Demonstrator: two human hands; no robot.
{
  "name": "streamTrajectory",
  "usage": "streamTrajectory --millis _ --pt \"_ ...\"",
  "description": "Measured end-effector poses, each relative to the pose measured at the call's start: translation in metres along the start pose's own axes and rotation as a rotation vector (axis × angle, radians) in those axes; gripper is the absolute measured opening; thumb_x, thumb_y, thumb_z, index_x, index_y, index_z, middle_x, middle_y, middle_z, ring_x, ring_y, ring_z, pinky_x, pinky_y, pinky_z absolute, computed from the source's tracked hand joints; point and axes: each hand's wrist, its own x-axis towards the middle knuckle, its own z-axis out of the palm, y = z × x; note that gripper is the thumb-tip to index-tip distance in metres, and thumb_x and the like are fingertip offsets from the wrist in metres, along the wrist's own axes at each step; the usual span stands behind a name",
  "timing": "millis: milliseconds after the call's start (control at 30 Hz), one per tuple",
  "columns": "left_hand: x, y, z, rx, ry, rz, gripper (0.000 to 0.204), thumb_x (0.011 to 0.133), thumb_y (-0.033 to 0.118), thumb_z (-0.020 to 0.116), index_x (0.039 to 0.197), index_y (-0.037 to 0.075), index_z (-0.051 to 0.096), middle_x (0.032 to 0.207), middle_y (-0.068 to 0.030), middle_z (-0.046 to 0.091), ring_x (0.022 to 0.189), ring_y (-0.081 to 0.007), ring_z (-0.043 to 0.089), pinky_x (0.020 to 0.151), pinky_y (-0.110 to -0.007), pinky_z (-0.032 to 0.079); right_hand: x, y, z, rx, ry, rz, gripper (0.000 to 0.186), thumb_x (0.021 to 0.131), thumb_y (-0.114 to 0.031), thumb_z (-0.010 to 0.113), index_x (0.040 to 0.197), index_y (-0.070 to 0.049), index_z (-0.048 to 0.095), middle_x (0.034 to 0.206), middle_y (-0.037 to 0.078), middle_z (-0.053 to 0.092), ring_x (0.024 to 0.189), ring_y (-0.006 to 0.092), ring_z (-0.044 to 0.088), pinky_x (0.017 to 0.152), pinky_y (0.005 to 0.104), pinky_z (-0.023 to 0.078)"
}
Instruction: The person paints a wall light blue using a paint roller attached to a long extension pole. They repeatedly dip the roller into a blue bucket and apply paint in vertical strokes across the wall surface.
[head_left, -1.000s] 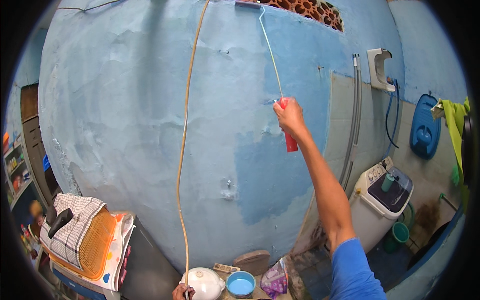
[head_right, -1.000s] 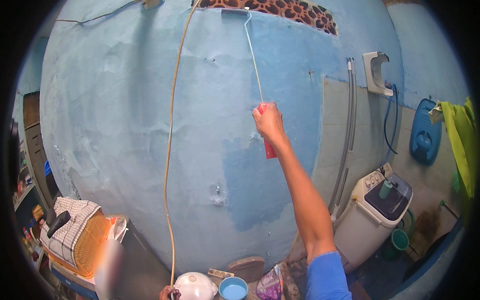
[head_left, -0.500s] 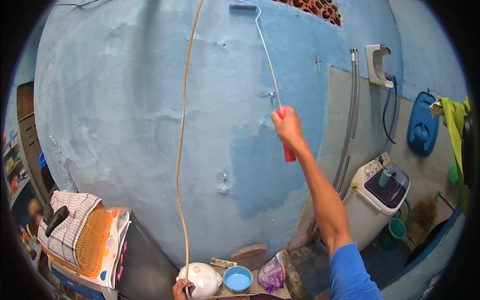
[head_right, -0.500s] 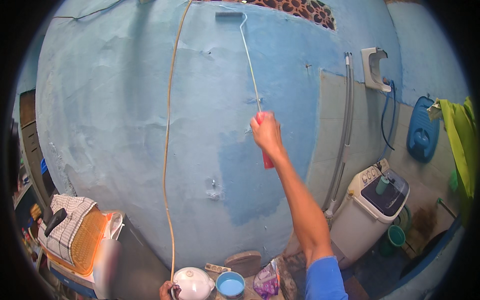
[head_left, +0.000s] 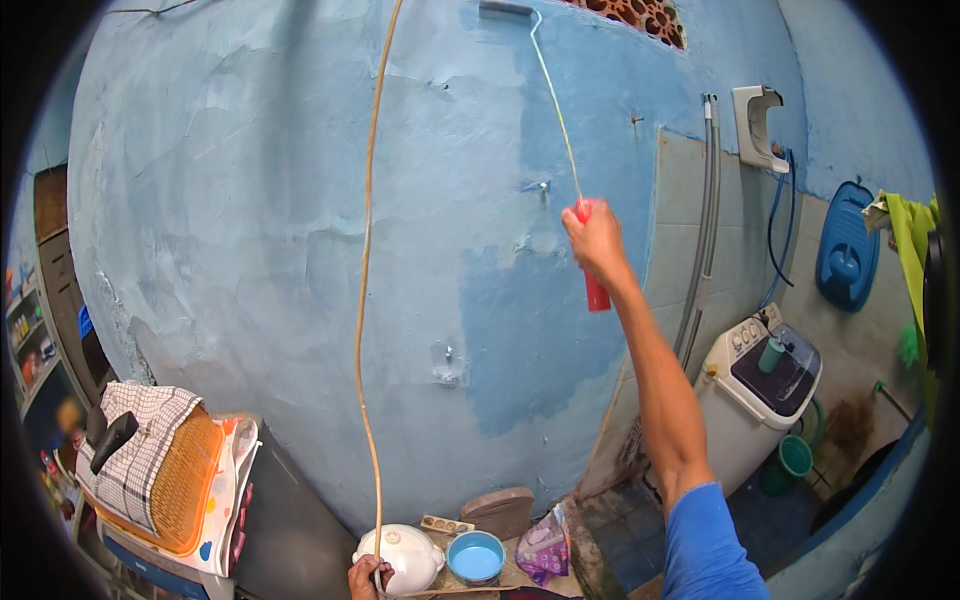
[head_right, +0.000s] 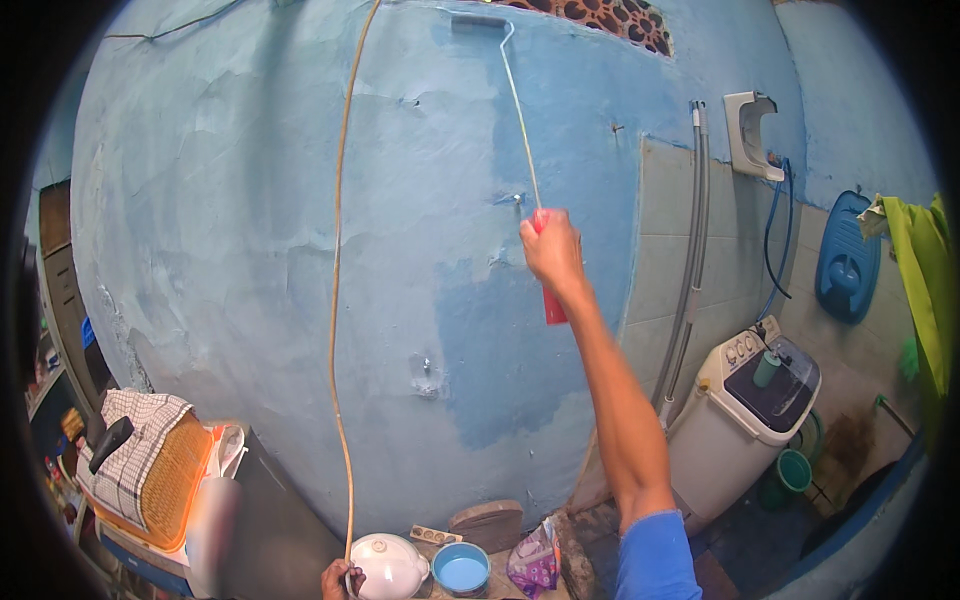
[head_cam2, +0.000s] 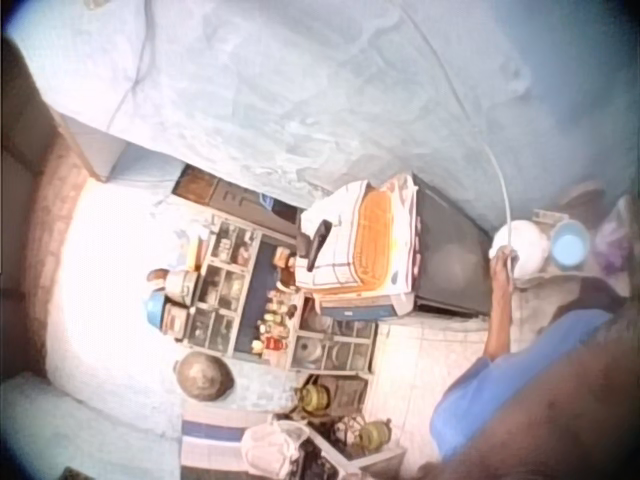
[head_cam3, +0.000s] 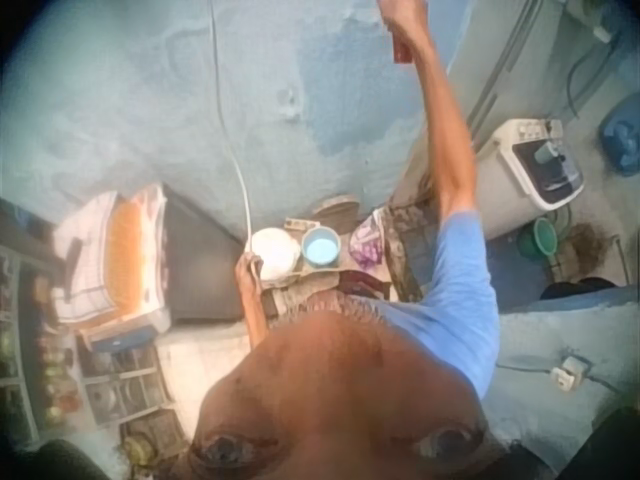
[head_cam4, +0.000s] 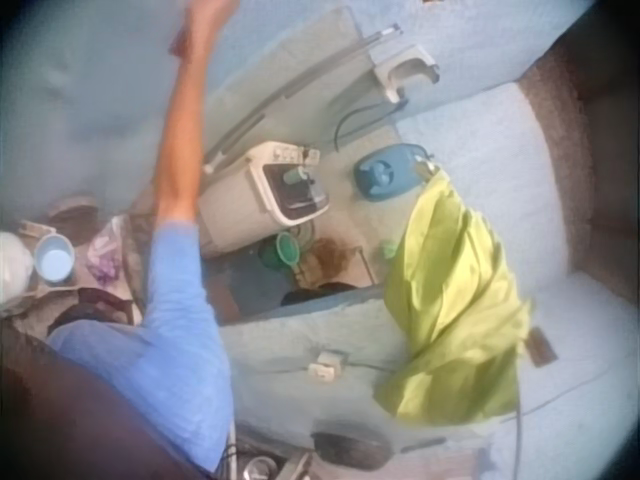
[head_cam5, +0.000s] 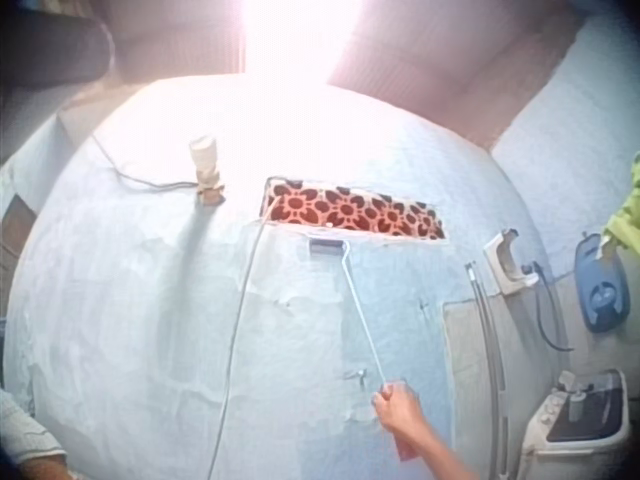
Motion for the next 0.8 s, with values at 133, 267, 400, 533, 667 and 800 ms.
streamTrajectory --millis 133,267,400,533,667,800 --pt "0.003 -0.005 -0.003 -0.007 -0.021 0.02 0.016 0.088 0.015 0.049 0.087 0.001 0.055 0.075 -0.0052 0.058 0.069 -0.0157 0.058 0.065 -0.028 0.049 0.008 0.006 0.002 -0.015 -0.021 -0.041 0.037 0.08 -0.023 0.058 0.094 0.009 0.047 0.085 0.031 0.058 0.087 0.0446 0.057 0.074 0.0457 0.047" --pt "0.002 -0.01 0.001 -0.032 -0.009 0.017 0.016 0.088 0.016 0.049 0.086 0.001 0.055 0.074 -0.0051 0.057 0.069 -0.0157 0.058 0.065 -0.028 0.049 -0.03 0.033 0.005 -0.041 -0.01 0.012 0.037 0.08 -0.024 0.058 0.093 0.008 0.047 0.084 0.031 0.058 0.086 0.0447 0.058 0.072 0.0458 0.047" --pt "0.002 -0.005 0.001 0.003 0.031 0.017 0.017 0.089 0.016 0.048 0.086 0.001 0.055 0.074 -0.0055 0.058 0.069 -0.0159 0.058 0.065 -0.028 0.049 -0.004 -0.01 -0.01 0.029 -0.105 0.064 0.036 0.08 -0.025 0.057 0.093 0.008 0.047 0.085 0.03 0.059 0.087 0.0445 0.058 0.074 0.046 0.047" --pt "0.0 -0.007 0.003 -0.016 0.015 0.013 0.017 0.089 0.016 0.048 0.087 0.001 0.055 0.075 -0.0058 0.058 0.069 -0.016 0.058 0.065 -0.028 0.049 0.002 -0.009 -0.012 -0.032 -0.104 -0.046 0.035 0.081 -0.025 0.056 0.091 0.007 0.048 0.082 0.029 0.059 0.084 0.0435 0.058 0.074 0.0459 0.047" --pt "-0.002 -0.012 0.01 -0.028 0.004 0.005 0.017 0.089 0.016 0.048 0.088 0.001 0.054 0.075 -0.0056 0.057 0.068 -0.0159 0.057 0.064 -0.028 0.049 -0.02 0.039 -0.002 -0.087 0.011 -0.077 0.033 0.081 -0.024 0.057 0.084 0.008 0.049 0.075 0.027 0.059 0.078 0.0422 0.06 0.069 0.0457 0.048" --pt "0.003 -0.011 0.007 -0.038 0.005 -0.008 0.015 0.088 0.015 0.048 0.089 0.001 0.054 0.075 -0.0055 0.057 0.068 -0.0161 0.057 0.064 -0.028 0.049 -0.001 -0.023 -0.027 -0.006 -0.103 -0.009 0.032 0.08 -0.023 0.057 0.08 0.008 0.049 0.071 0.025 0.059 0.075 0.042 0.06 0.069 0.0469 0.047"
